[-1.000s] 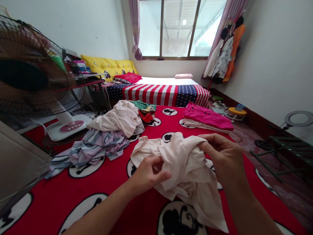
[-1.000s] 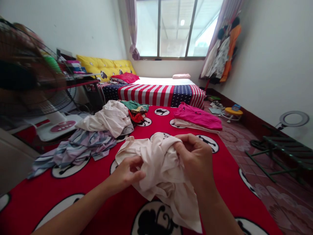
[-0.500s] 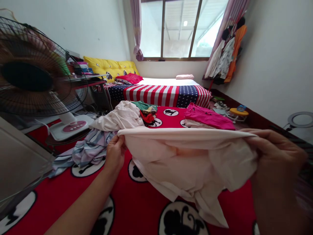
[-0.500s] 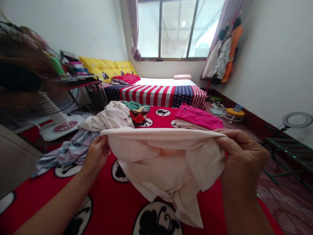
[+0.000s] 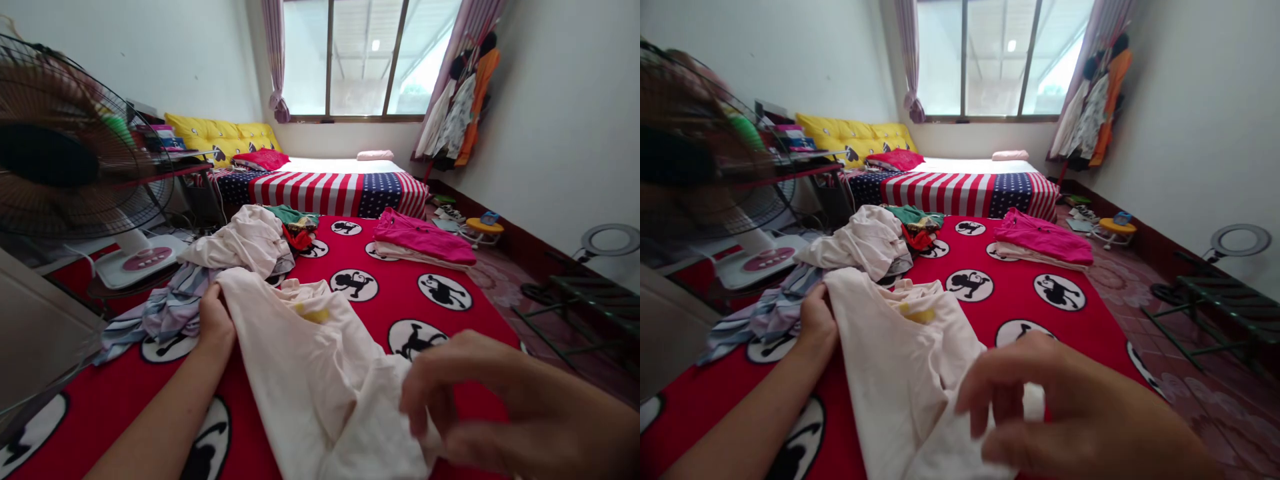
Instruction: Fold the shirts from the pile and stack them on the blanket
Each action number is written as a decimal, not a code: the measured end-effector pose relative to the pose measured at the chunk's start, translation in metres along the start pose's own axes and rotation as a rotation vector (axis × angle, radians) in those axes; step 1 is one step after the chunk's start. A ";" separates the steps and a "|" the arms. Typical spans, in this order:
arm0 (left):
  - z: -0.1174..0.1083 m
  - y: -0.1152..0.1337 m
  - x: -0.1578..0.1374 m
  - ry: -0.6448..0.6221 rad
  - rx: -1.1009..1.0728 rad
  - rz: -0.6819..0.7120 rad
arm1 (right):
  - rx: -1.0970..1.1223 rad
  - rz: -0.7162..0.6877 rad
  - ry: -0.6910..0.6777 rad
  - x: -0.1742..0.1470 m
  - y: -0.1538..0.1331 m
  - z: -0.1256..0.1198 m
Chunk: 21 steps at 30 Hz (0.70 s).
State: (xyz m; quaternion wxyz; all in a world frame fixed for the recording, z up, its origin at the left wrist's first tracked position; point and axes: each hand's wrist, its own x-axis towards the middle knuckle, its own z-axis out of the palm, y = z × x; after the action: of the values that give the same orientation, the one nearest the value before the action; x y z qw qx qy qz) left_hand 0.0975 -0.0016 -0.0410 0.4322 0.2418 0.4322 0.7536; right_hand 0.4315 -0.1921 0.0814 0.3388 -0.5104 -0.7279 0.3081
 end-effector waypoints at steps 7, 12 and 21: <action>-0.005 0.010 -0.002 0.075 0.412 0.505 | -0.444 0.088 -0.252 0.050 0.034 0.014; 0.010 0.027 -0.040 -0.411 0.817 1.078 | -0.464 0.030 -0.309 0.049 0.027 0.045; 0.017 0.020 -0.050 -0.728 1.061 1.038 | 0.242 0.089 0.167 0.057 0.019 0.054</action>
State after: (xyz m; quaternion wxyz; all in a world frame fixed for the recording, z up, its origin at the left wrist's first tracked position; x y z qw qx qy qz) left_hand 0.1265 -0.0417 -0.0144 -0.0295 0.8117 0.3967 0.4277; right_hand 0.3839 -0.1380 0.0447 0.4431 -0.5215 -0.6313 0.3649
